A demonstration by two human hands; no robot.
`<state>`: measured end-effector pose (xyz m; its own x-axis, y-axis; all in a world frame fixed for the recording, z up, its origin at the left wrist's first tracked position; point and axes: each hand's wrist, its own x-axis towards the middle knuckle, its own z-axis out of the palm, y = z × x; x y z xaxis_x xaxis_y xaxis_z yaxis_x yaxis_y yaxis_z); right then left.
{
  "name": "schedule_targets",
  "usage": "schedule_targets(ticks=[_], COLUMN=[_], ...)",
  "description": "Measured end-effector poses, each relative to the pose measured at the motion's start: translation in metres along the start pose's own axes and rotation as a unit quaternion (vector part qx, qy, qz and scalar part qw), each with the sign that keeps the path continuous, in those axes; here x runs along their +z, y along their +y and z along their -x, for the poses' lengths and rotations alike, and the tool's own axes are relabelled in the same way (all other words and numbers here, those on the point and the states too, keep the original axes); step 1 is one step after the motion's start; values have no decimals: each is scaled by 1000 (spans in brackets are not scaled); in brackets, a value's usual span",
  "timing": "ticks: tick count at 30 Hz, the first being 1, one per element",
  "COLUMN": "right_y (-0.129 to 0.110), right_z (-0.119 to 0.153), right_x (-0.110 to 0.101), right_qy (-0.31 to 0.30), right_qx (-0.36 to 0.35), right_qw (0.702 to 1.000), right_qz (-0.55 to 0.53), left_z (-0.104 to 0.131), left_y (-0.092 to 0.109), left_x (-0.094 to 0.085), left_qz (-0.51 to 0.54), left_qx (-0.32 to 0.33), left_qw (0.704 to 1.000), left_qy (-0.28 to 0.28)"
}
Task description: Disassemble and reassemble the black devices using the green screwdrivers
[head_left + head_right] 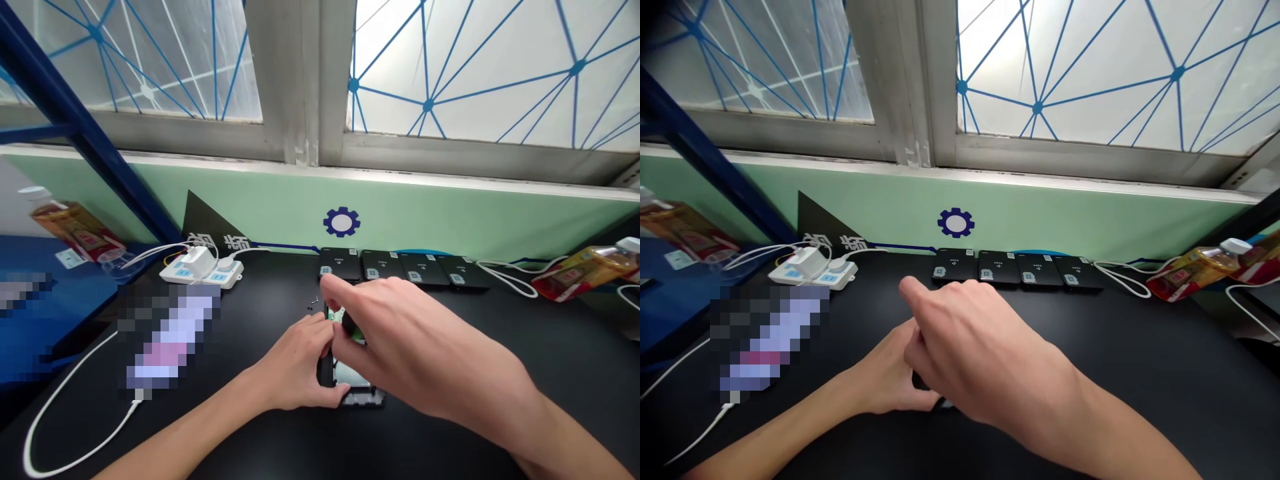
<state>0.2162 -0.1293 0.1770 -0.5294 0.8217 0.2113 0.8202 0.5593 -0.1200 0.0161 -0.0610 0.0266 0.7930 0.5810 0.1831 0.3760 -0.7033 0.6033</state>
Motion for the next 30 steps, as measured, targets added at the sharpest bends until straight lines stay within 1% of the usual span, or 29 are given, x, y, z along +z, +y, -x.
schedule_targets(ticks=[2,4,9,13,15,19,20,23,25,27,28,30], right_y=[0,2,8,6,2,-2,-2,5,9,11,10,8], right_z=[-3,-3,2,0,-4,-11,-11,-6,-2,1,2,1], right_x=[2,2,4,6,7,6,5,3,3,4,4,3], right_qy=[8,6,10,3,10,21,17,-5,-8,-3,1,6], right_qx=[10,4,-21,-23,-8,48,49,24,0,-27,-32,-15], right_qw=[999,998,999,1000,999,996,996,1000,999,996,996,999], right_qz=[43,57,27,15,37,74,66,8,-40,-81,-83,-42], left_z=[1,3,5,3,3,4,5,6,6,4,3,2], left_y=[1,2,4,0,-3,-3,-2,1,3,4,5,5], left_x=[-1,-2,-1,1,2,3,3,2,2,1,0,-1], left_qz=[-11,-16,-12,-21,-28,-33,-30,-12,-4,-3,-1,4], left_qx=[4,3,-28,-17,-3,6,5,-6,-17,-21,-21,-19], left_qw=[1000,1000,1000,1000,999,999,999,1000,1000,1000,1000,1000], left_qy=[-3,-9,-7,-10,-15,-19,-17,1,15,17,15,8])
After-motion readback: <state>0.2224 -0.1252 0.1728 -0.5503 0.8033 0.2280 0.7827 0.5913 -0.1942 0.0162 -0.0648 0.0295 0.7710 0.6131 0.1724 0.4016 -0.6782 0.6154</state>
